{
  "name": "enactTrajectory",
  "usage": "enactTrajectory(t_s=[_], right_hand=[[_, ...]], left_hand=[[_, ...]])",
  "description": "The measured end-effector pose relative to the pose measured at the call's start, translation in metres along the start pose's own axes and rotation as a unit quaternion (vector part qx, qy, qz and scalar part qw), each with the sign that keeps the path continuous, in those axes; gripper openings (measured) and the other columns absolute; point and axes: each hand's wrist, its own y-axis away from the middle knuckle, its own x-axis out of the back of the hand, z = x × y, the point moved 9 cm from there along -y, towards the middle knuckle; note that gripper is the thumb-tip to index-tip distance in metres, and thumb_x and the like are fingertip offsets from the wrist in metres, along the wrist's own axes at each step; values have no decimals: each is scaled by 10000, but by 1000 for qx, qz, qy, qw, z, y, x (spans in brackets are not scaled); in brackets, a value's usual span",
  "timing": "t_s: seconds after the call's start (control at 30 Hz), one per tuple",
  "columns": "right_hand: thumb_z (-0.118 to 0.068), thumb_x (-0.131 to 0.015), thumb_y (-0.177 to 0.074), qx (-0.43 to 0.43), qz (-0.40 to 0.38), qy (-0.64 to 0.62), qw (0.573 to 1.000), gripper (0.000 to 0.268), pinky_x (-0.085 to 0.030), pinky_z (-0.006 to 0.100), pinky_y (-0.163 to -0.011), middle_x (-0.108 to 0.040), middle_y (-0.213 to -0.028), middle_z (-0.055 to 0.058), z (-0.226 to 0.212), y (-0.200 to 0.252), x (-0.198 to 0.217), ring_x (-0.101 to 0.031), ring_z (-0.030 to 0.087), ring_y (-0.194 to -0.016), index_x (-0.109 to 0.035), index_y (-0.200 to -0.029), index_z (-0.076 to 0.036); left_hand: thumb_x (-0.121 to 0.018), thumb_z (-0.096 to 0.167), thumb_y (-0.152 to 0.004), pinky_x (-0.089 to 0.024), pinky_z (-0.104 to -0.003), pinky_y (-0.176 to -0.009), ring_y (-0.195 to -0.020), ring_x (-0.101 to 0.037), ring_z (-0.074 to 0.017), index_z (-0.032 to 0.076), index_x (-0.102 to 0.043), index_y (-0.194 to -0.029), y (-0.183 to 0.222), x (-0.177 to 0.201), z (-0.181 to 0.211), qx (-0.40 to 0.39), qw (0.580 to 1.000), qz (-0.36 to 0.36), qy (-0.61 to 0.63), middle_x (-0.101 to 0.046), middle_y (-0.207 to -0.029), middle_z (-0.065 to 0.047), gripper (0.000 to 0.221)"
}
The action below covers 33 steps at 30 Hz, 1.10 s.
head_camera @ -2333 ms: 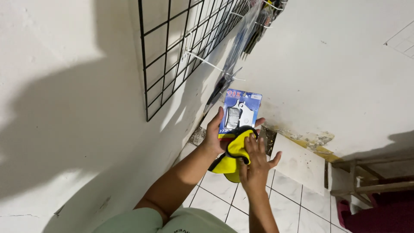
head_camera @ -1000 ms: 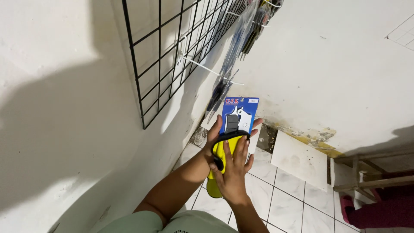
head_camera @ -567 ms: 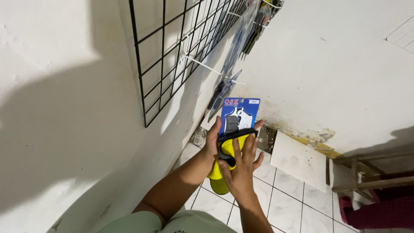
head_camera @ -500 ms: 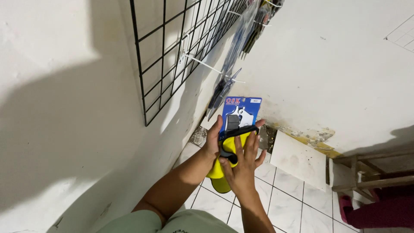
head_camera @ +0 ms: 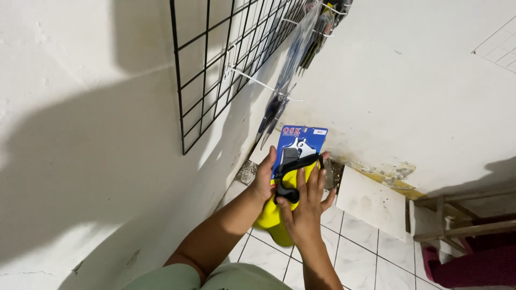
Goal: Cleaning automotive part packaging with a cloth and organizing them on a wire wall rack.
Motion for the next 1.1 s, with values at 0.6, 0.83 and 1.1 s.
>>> enactTrajectory(t_s=[0.6, 0.83, 1.1], right_hand=[[-537, -430, -1015, 10, 21, 10, 1000, 739, 146, 662, -1107, -114, -1718, 135, -1, -25, 24, 67, 381, -1566, -238, -1643, -200], [-478, -439, -1037, 30, 16, 5, 999, 676, 138, 619, -1134, -117, -1721, 125, -6, -8, 3, 63, 365, -1571, -267, -1634, -210], [-517, -448, -1022, 19, 23, 41, 999, 719, 132, 653, -1127, -105, -1725, 116, 0, -46, 34, 68, 384, -1566, -252, -1640, -206]], left_hand=[[-539, 562, -993, -609, -430, -821, -926, -729, -314, 28, -629, -1321, 7, 41, -23, 34, 994, 108, -12, -711, -1190, -217, 633], [-511, 708, -942, -588, -388, -625, -861, -716, -281, 51, -616, -1336, -11, 37, -4, 64, 995, 72, -9, -706, -1204, -181, 773], [-529, 511, -1008, -597, -448, -871, -916, -733, -351, -22, -613, -1315, 4, 22, -33, 37, 996, 75, 5, -711, -1147, -253, 621]])
